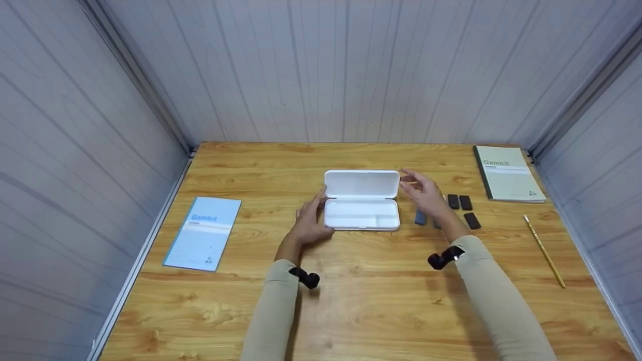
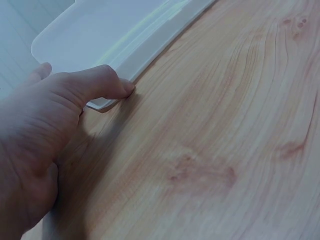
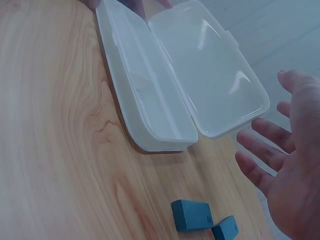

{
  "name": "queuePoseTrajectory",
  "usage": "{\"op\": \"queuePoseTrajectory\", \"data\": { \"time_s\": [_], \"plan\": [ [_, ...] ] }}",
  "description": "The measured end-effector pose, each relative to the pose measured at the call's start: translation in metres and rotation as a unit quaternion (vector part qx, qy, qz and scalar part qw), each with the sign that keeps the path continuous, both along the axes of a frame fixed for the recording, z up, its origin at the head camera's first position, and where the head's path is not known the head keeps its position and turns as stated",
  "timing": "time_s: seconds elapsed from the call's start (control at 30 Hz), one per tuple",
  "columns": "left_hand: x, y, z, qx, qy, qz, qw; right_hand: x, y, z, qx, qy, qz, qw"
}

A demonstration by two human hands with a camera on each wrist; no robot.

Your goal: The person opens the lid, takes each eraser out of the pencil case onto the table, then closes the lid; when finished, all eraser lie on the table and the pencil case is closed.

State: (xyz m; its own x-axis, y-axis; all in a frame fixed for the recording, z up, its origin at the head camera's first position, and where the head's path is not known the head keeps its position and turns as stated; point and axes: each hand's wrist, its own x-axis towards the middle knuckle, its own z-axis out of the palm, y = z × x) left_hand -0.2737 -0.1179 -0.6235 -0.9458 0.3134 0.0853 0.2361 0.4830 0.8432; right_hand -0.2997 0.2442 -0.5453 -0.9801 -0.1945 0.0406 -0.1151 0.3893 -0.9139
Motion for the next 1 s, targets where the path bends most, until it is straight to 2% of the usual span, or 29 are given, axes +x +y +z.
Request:
{"op": "queuePoseTrajectory", "data": {
  "time_s": [0.4, 0.67, 1.0],
  "plan": [
    [-0.001, 0.001, 0.003, -0.001, -0.026, 0.008, 0.9996, 0.003, 0.001, -0.002, -0.017, -0.02, 0.018, 0.9995],
    [0.0, 0.004, 0.003, 0.005, -0.005, 0.017, 0.9998, 0.009, 0.002, -0.002, -0.017, 0.0, 0.009, 0.9998],
    [-0.001, 0.005, 0.005, -0.001, -0.009, 0.018, 0.9998, 0.019, 0.006, -0.011, -0.013, 0.021, 0.013, 0.9996]
  ]
}}
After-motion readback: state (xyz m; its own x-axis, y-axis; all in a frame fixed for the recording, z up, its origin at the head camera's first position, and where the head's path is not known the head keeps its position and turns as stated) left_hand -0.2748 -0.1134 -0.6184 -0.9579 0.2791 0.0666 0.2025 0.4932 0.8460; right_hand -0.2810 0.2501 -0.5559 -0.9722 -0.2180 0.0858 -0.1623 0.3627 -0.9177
